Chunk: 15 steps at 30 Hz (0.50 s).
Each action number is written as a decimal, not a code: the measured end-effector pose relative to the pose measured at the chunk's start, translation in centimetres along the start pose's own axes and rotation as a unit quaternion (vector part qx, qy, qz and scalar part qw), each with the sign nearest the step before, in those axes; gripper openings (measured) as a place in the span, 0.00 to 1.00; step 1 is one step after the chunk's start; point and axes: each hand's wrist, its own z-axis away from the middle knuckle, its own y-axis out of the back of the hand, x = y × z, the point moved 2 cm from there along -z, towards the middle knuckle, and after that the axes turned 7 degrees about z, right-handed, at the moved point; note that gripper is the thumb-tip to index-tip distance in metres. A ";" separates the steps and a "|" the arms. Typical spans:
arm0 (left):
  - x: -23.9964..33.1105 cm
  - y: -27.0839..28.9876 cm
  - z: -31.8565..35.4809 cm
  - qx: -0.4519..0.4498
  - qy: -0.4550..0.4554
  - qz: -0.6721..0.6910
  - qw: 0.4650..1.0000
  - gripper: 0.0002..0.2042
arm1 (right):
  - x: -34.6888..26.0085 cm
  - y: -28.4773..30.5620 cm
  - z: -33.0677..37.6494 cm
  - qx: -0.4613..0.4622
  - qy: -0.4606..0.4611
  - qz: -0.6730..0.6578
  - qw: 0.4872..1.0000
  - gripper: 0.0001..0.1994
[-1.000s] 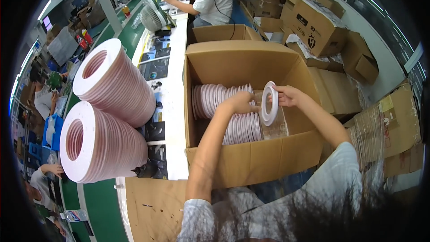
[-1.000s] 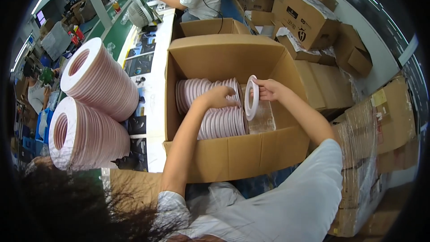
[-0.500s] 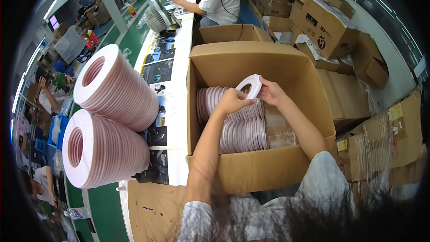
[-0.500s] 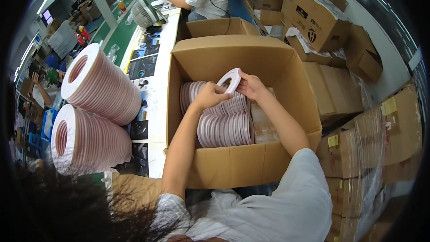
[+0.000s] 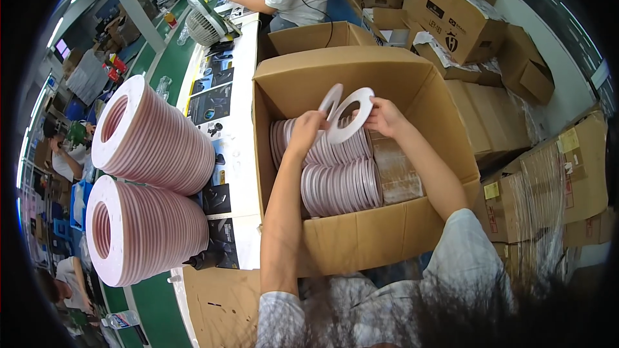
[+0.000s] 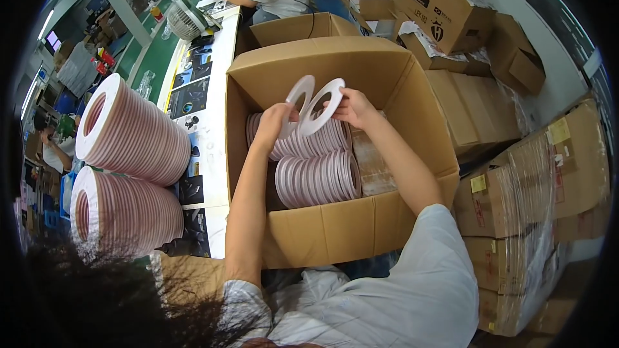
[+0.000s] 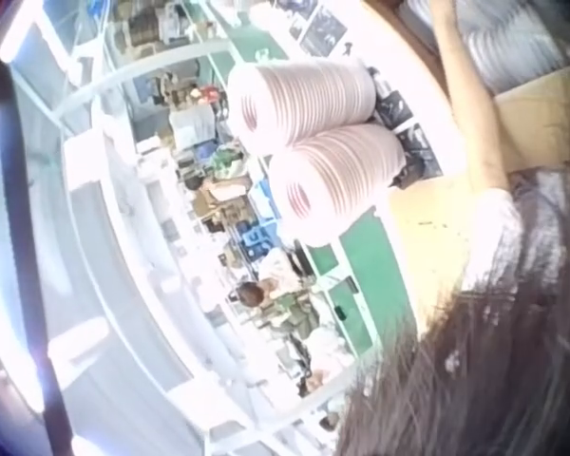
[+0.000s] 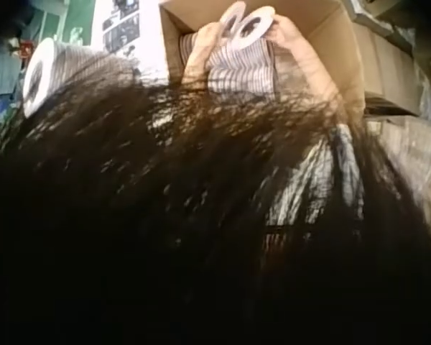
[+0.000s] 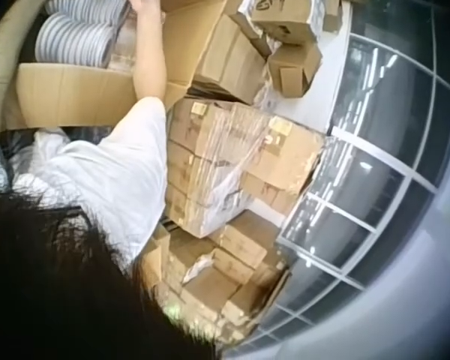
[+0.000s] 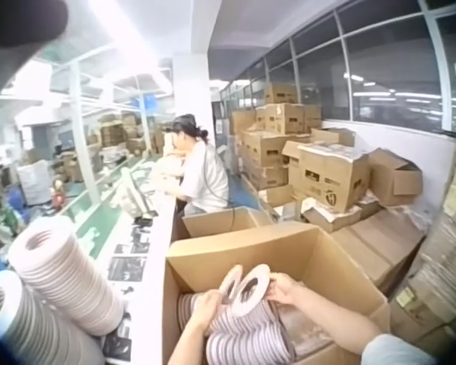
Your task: Packing circular reels or components into a cardboard box on an assembly line.
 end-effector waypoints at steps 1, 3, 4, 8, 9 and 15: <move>-0.3 0.5 -0.3 0.066 -0.006 0.047 0.997 0.19 | -0.2 0.6 -0.2 0.040 0.034 0.007 0.999 0.27; 0.1 -0.4 -0.6 0.099 -0.007 0.126 0.987 0.24 | -0.9 3.3 -1.1 0.071 0.106 -0.024 0.992 0.27; 0.1 0.4 -0.4 0.112 -0.003 0.092 0.989 0.25 | -1.6 3.1 -0.7 0.074 0.113 -0.050 0.990 0.26; -0.2 1.1 0.0 0.134 -0.012 -0.017 0.991 0.28 | -2.2 3.5 0.7 0.113 0.066 0.037 0.991 0.21; -0.3 0.9 0.0 0.140 -0.010 -0.051 0.989 0.28 | -2.1 3.7 0.7 0.112 0.052 0.114 0.986 0.20; 0.4 0.8 0.7 0.165 0.004 -0.080 0.983 0.33 | -5.9 1.3 3.5 0.212 0.408 0.152 0.875 0.10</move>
